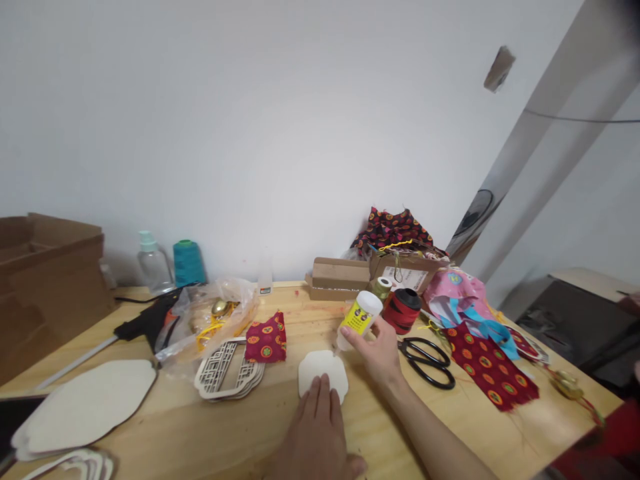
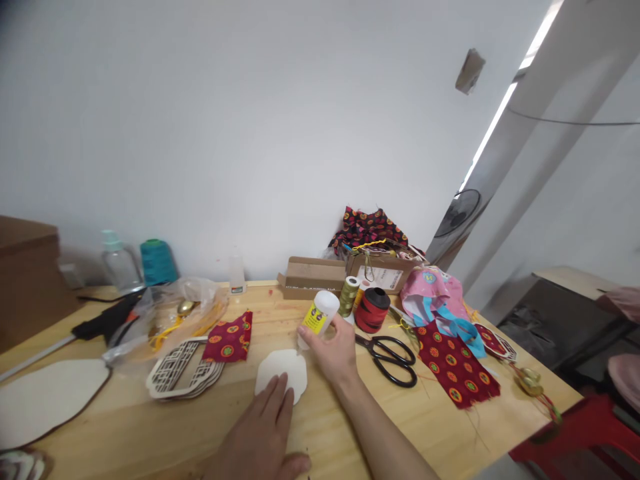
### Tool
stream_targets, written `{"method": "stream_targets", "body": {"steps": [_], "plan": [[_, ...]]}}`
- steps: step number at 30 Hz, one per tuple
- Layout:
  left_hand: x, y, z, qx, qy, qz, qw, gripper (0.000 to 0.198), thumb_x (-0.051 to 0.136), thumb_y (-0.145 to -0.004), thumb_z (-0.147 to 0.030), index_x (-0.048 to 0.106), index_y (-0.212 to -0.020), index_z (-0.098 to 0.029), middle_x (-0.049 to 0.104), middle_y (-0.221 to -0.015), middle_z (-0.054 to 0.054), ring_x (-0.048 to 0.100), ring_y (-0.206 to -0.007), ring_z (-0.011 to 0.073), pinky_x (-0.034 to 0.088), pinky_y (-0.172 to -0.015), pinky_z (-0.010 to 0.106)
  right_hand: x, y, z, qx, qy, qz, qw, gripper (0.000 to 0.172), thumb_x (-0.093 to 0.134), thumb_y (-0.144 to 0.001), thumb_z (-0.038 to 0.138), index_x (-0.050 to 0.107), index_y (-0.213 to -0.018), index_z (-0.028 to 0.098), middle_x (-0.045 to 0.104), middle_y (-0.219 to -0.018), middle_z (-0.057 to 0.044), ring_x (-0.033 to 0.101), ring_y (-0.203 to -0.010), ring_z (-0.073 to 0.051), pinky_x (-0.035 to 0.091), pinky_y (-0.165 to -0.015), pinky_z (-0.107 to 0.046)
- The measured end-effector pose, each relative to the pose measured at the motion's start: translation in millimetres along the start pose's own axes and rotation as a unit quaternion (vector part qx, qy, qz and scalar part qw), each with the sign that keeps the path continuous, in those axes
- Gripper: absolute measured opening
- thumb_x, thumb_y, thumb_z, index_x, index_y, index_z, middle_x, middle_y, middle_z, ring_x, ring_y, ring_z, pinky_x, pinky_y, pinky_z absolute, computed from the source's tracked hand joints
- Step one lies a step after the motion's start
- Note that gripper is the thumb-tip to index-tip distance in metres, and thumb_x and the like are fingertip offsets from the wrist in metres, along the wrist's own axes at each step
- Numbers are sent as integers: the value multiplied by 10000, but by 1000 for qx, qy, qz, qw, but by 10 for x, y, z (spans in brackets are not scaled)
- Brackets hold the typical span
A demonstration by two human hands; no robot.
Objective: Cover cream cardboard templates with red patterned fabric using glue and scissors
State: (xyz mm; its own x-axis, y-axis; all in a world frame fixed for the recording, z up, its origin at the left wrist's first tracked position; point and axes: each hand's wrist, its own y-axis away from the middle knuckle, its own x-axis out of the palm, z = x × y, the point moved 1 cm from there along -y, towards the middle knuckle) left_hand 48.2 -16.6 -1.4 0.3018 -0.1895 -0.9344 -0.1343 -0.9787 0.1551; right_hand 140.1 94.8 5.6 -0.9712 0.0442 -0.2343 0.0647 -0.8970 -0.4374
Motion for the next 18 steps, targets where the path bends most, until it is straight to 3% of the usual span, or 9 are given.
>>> {"method": "stream_targets", "body": {"steps": [6,11,18], "plan": [[51,2,38,17,-8,-17,1000,703,504,-693,-472,426,-1188,22,298,-1289,265,283,-1204,342,271,-989,430,26,2,-33,3,4,4,1000,243,672,-587,349,622,-685,133,675,-678,-81,608,-627,-223,485,-581,-331],[38,-7,21,1,-12,0,1000,692,509,-696,-460,419,-1197,9,296,-1295,252,273,-1212,330,262,-996,411,85,3,-63,5,13,7,1000,236,681,-571,337,621,-666,129,669,-655,-83,599,-618,-228,474,-580,-339],[92,-23,64,24,-4,-22,999,684,501,-696,-462,436,-1187,11,310,-1288,261,299,-1203,340,289,-981,435,-21,-16,-5,2,5,-13,1000,259,665,-595,383,602,-674,145,658,-650,-66,591,-598,-211,475,-532,-304]]}}
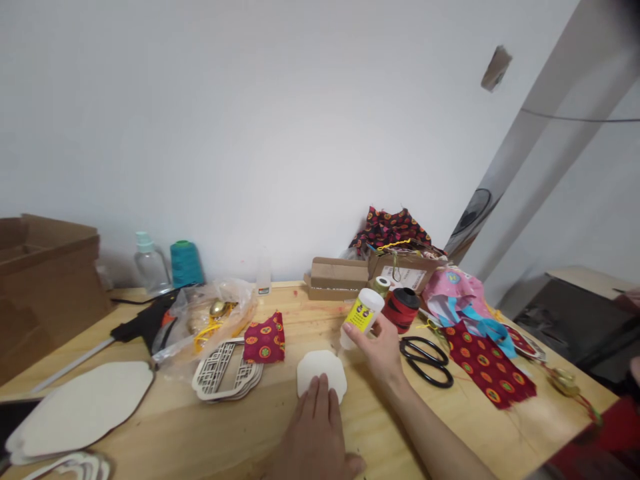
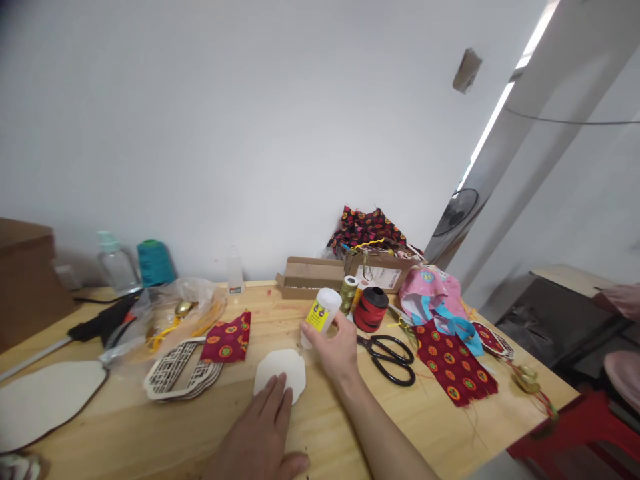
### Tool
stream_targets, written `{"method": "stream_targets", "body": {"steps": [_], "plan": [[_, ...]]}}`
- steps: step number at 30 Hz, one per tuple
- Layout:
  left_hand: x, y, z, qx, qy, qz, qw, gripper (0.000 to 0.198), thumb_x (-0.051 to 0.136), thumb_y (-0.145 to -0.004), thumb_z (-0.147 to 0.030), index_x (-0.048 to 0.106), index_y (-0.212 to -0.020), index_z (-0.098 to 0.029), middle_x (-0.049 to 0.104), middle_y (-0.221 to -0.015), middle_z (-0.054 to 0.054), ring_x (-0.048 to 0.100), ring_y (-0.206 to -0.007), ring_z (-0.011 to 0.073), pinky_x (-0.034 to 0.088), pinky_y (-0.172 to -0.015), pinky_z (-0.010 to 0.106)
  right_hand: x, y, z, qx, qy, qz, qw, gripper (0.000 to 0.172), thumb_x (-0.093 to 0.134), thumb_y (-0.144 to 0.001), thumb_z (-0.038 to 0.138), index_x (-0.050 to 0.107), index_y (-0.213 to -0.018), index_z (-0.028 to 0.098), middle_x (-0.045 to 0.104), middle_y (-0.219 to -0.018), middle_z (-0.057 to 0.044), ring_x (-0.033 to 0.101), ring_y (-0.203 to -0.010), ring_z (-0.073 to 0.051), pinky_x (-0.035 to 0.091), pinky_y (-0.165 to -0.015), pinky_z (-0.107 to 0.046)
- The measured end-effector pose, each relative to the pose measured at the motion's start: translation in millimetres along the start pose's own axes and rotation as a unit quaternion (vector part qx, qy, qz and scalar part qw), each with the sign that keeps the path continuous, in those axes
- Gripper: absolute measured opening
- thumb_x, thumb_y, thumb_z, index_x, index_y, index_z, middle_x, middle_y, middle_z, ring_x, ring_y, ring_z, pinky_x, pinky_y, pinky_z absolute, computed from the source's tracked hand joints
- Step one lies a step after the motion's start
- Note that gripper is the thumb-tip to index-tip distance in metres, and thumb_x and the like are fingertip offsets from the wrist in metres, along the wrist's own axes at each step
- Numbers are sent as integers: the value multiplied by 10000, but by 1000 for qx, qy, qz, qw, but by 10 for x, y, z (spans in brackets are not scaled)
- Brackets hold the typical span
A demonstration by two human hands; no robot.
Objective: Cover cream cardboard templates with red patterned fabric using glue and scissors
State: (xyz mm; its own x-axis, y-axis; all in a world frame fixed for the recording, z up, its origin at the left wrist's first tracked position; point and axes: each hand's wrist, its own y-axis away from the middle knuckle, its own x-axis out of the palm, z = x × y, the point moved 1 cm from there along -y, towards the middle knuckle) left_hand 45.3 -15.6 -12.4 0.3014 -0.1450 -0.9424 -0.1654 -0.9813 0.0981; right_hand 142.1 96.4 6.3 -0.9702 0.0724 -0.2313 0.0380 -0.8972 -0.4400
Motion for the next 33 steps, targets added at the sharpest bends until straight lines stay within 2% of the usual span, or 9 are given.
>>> {"method": "stream_targets", "body": {"steps": [3,7,13,18,22,28,33], "plan": [[33,1,18,5,2,-14,1000,676,496,-700,-463,444,-1183,7,321,-1286,260,307,-1199,346,303,-974,445,1,4,14,1,-6,2,1000,264,653,-609,385,609,-705,143,670,-674,-71,604,-621,-218,487,-548,-309],[35,-2,12,10,-11,-32,999,669,500,-695,-478,466,-1174,-13,348,-1279,248,317,-1194,341,308,-975,437,21,14,28,1,8,25,1000,220,680,-578,338,621,-652,139,665,-645,-67,599,-609,-218,478,-553,-306],[-72,15,-43,-15,-6,15,1000,673,509,-696,-436,432,-1182,23,300,-1282,264,290,-1204,336,276,-987,428,-45,6,-6,-3,8,39,999,226,673,-595,343,603,-658,137,648,-643,-67,579,-602,-212,467,-521,-290],[-53,14,-32,-4,-8,-5,1000,655,510,-693,-442,459,-1170,5,328,-1275,261,310,-1195,339,296,-971,452,-50,8,-24,-4,-3,35,999,224,662,-611,342,610,-680,134,652,-659,-70,582,-617,-210,478,-550,-302],[-29,6,-19,-4,-20,-10,1000,656,492,-700,-459,460,-1176,-9,337,-1284,249,313,-1199,329,297,-976,434,-60,11,-26,-2,-5,59,998,204,676,-608,323,605,-672,143,650,-660,-60,578,-616,-202,473,-536,-282],[-71,19,-50,-12,-19,7,1000,652,497,-705,-428,441,-1182,14,316,-1287,254,301,-1205,327,277,-990,416,-85,-6,-49,1,-17,70,997,201,671,-617,318,587,-671,144,642,-670,-57,580,-629,-203,469,-571,-291],[-23,15,-10,8,-29,-17,999,649,510,-701,-437,466,-1163,17,354,-1264,267,329,-1186,350,309,-973,442,-97,-3,-23,2,-36,86,996,185,686,-601,293,602,-674,146,649,-668,-47,583,-628,-197,468,-577,-287]]}}
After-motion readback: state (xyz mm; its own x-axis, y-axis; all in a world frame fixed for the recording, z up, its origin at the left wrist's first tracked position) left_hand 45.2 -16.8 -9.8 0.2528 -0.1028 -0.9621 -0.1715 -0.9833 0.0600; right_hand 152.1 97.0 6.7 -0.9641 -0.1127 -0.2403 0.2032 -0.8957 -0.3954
